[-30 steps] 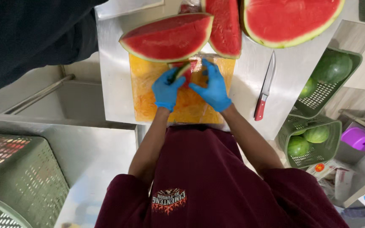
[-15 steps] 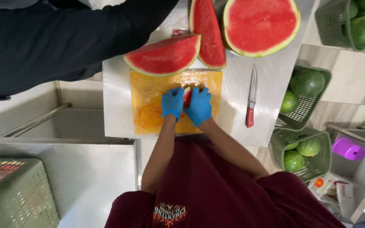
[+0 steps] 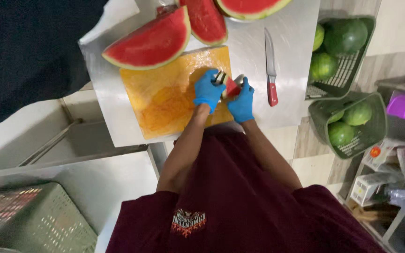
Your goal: The person cuts a whole watermelon in half, then slices each half into wedges and further into smaller pieces on a yellow cutting board. Sliced pieces are placed into a plastic bag and a metal bowl. The person repeats the process with another watermelon.
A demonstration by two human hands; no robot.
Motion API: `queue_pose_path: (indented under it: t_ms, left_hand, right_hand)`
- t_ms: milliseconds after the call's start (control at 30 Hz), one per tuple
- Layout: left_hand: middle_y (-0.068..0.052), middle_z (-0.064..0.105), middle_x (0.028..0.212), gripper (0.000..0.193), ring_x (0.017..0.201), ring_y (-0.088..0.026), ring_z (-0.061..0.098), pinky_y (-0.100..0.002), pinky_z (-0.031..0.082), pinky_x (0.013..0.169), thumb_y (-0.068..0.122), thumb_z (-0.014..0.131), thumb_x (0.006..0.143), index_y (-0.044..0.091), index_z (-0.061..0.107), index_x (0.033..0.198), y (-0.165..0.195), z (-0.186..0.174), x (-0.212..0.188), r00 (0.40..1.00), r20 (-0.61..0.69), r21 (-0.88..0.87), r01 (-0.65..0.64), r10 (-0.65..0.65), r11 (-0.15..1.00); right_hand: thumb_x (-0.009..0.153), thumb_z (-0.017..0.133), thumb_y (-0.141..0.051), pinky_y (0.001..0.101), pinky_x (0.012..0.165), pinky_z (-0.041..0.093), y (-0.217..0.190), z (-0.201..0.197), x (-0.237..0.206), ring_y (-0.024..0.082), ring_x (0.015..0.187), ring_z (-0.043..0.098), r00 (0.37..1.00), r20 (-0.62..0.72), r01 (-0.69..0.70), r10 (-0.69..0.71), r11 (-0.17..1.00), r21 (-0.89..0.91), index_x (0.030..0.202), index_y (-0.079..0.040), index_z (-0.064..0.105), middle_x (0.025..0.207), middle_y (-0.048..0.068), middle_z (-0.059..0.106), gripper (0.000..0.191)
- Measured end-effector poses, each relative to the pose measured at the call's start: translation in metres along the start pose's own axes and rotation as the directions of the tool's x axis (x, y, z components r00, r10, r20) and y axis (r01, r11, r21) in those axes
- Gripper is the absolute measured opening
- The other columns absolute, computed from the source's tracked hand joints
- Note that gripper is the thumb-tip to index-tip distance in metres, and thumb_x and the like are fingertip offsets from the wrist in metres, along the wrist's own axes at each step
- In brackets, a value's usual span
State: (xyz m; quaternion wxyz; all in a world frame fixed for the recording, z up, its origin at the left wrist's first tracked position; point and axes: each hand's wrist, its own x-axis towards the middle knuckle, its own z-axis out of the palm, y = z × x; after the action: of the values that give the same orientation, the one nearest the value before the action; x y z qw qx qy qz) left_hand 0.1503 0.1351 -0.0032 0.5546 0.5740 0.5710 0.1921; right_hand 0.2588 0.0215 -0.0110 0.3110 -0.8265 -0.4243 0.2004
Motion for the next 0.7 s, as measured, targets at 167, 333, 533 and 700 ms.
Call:
queue_pose_path:
  t_ms: [167,333,533,700]
  left_hand:
    - [-0.015,0.078,0.105,0.028,0.097,-0.029,0.076,-0.038,0.059,0.087,0.028,0.073,0.089,0.011,0.077,0.110,-0.005,0.010,-0.012,0.992,0.035,0.108,0.117,-0.121,0.987]
    - [-0.015,0.077,0.110,0.034,0.103,-0.028,0.074,-0.036,0.056,0.092,0.027,0.072,0.092,0.006,0.076,0.117,-0.005,0.027,-0.015,0.986,0.144,0.083,0.068,-0.079,0.994]
    - [-0.011,0.071,0.128,0.048,0.115,-0.020,0.067,-0.034,0.055,0.101,0.021,0.076,0.090,0.001,0.067,0.132,-0.002,0.008,-0.020,0.935,0.355,-0.582,0.203,0.022,0.788]
    - [-0.014,0.055,0.148,0.058,0.135,-0.023,0.052,-0.036,0.042,0.116,0.015,0.073,0.093,-0.001,0.052,0.145,-0.057,-0.145,0.005,0.540,-0.813,-0.471,-0.390,-0.219,0.791]
  right_hand:
    - [0.092,0.073,-0.020,0.0290,0.067,0.054,-0.004,-0.032,0.016,0.015,0.080,0.064,0.680,0.518,-0.732,0.520,0.520,0.439,0.144,-0.003,0.063,0.112,0.011,0.071,0.056]
    - [0.091,0.074,-0.029,0.0340,0.069,0.063,0.031,-0.042,0.040,0.018,0.093,0.074,0.508,0.704,-0.850,0.497,0.423,0.315,0.137,-0.008,0.062,0.116,0.006,0.072,0.052]
    - [0.096,0.074,-0.014,0.0391,0.076,0.064,0.023,-0.096,0.057,0.025,0.107,0.071,0.635,0.730,-0.772,0.252,0.235,0.590,0.144,0.000,0.057,0.125,0.011,0.070,0.053]
    - [0.100,0.068,0.001,0.0415,0.083,0.063,-0.136,-0.124,0.216,0.024,0.107,0.072,0.807,0.582,-0.437,-0.103,0.558,0.706,0.148,0.000,0.057,0.128,0.011,0.069,0.049]
